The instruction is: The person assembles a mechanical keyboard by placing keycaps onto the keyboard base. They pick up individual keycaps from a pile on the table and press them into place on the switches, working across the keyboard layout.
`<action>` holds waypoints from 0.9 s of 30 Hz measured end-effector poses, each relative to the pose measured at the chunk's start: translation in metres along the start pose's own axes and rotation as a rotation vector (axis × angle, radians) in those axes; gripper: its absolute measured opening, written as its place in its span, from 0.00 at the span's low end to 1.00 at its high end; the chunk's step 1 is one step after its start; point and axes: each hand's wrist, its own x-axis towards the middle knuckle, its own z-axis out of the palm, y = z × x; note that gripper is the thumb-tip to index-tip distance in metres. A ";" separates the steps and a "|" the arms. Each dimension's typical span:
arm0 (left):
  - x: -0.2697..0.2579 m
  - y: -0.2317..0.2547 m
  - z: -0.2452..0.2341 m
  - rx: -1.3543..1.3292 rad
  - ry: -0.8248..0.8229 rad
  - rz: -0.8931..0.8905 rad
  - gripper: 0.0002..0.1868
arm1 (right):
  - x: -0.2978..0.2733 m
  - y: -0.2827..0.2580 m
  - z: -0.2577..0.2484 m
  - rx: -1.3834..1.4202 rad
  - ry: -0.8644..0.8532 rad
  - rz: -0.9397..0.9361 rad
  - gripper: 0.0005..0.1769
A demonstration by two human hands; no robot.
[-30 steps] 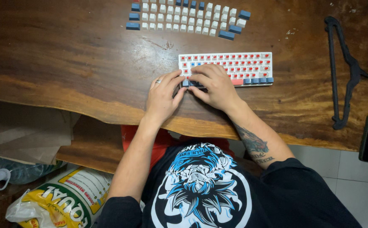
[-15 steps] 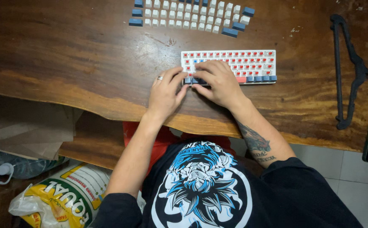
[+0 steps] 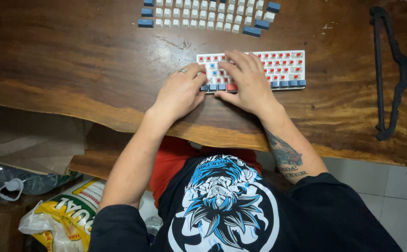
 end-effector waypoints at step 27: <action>0.011 0.006 -0.005 0.034 -0.064 -0.049 0.15 | -0.001 0.001 0.002 -0.016 -0.027 0.016 0.39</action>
